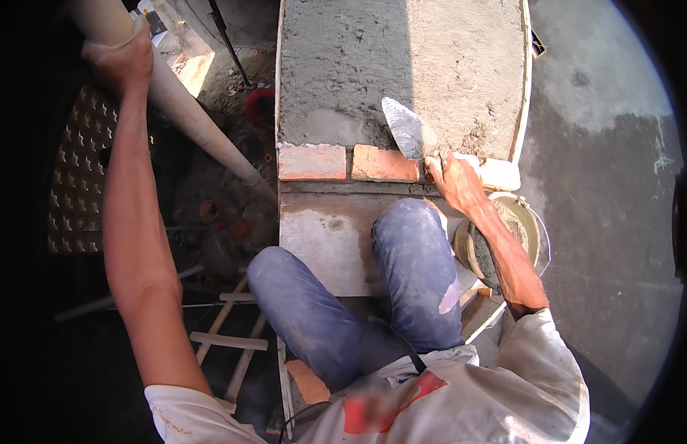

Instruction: The person scoops cement from a bucket using a trowel and spreads it onto a wooden platform. They then place red bricks onto the cement layer, adjusting their positions and tapping them to level the surface. The person continues to apply cement between the bricks to secure them in place.

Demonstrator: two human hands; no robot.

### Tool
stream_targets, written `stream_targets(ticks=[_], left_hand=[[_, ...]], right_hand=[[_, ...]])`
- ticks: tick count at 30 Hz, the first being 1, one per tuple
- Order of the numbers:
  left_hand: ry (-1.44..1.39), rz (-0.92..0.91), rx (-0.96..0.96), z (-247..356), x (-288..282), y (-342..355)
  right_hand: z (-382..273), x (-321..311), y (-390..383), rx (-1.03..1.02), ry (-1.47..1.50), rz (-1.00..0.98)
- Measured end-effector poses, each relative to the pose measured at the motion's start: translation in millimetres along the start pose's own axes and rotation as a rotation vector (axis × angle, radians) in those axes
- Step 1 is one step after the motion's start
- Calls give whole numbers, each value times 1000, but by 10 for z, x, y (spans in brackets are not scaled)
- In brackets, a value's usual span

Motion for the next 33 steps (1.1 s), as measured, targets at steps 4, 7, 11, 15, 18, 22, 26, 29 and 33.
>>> stream_targets(ticks=[4,7,11,15,18,22,26,29,33], left_hand=[[-19,-110,17,41,71,50],[-4,-140,-42,-53,91,45],[-76,-121,57,-9,103,69],[5,-158,-13,-72,114,42],[21,-111,-61,-46,55,-5],[45,-107,-43,33,18,-2],[48,-112,-13,59,32,18],[64,-132,5,38,67,19],[74,-83,22,20,44,25]], right_hand=[[-156,340,-62,-140,-464,-60],[42,307,-47,-36,-399,-128],[337,195,-203,378,313,-284],[212,316,-424,627,932,-116],[-43,689,-250,605,950,-181],[-500,1032,201,319,713,-310],[-1198,1185,519,-268,120,-314],[-1303,1142,509,-474,-306,-91],[-284,980,383,-77,-408,-208]])
Point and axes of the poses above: each hand's wrist, its own y-axis towards the middle knuckle, its own x-axis out of the palm, z = x × y, the point moved 10 cm from there along y, towards the middle knuckle, and after that the axes turned 4 degrees about y, right-handed, at the moved point
